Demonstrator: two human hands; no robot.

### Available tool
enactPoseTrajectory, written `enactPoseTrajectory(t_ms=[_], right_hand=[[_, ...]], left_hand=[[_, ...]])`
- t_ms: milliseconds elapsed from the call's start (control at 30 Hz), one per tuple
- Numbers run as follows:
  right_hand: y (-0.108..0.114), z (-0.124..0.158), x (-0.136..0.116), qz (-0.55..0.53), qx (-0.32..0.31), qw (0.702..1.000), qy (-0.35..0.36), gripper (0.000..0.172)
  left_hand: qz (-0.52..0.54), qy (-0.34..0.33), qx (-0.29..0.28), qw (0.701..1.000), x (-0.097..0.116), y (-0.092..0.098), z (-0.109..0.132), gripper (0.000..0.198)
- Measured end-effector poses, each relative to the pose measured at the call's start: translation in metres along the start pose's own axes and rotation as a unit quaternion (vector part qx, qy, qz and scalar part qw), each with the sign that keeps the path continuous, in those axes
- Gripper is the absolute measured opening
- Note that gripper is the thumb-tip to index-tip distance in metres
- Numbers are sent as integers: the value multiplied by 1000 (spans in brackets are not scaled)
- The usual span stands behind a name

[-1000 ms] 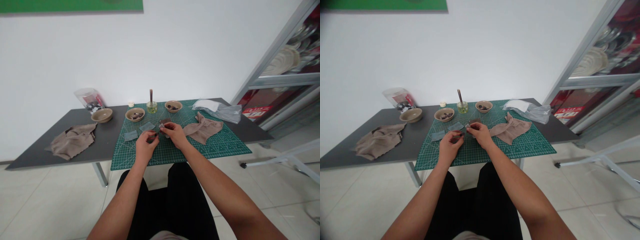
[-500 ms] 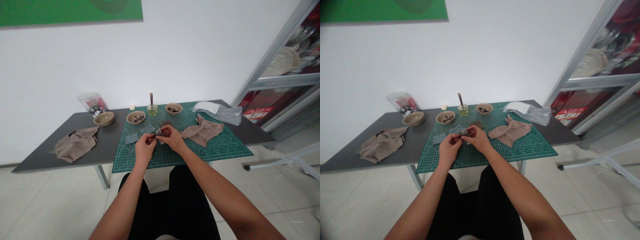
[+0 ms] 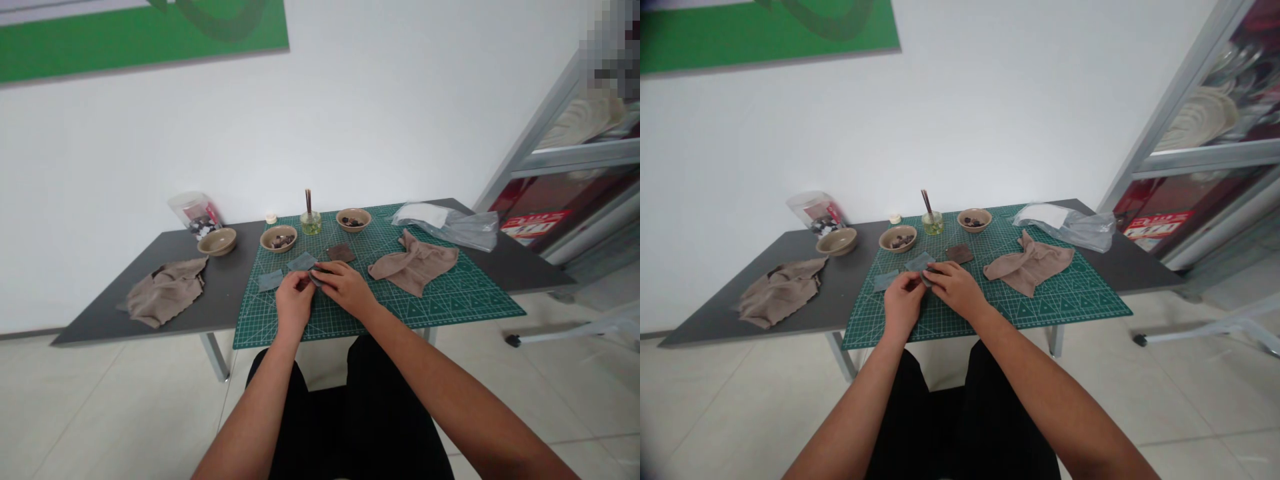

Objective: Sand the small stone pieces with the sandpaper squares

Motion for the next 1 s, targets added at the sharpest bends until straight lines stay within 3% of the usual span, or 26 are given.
enactPoseTrajectory(t_ms=[167,467,1000], right_hand=[[-3,3,-4,62,-3,998,12,38],[-8,7,-11,109,-15,993,29,39],[2,4,1,98,21,994,-51,34]], left_hand=[[25,54,2,998,-7,0,2,7],[48,52,-8,997,-7,-3,3,5],[209,76,-13,975,-16,-10,0,11]])
Point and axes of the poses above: each hand's wrist, its own z-axis away from the middle knuckle, its own y-axis out of the back of the hand, x = y × z, the point moved 9 cm from there along -z, towards the middle knuckle, and after that the axes turned 2 degrees about z, right-handed, at the moved point
